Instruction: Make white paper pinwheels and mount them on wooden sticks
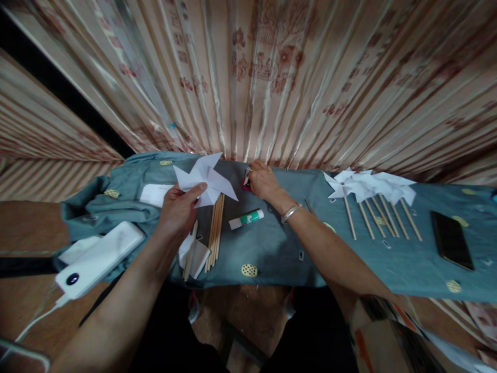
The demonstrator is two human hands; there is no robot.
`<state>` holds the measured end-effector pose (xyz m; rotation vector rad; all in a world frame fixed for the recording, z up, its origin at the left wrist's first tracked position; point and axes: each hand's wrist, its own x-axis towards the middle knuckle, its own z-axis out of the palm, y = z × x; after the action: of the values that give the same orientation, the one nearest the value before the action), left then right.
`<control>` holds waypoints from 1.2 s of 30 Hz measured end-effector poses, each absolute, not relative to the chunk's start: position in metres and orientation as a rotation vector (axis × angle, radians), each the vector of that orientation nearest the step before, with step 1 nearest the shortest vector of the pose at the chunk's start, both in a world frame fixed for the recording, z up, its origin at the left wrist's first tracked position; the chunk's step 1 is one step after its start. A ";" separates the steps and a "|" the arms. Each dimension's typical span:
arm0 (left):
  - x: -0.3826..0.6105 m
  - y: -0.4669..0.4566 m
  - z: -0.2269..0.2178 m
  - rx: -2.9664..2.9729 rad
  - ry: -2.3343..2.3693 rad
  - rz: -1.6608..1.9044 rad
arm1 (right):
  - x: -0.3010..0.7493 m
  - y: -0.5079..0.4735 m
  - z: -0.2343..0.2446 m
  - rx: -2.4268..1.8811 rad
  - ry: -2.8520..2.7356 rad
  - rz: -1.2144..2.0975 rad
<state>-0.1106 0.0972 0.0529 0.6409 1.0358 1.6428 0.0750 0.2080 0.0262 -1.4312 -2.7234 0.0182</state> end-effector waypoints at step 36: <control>-0.103 0.095 0.047 0.699 1.088 1.601 | 0.106 0.214 -0.012 -1.280 -1.953 0.787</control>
<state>-0.1030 0.0953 0.0465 0.6989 1.0875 1.6009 0.1055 0.2144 -0.0125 -1.2796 -1.9528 0.7871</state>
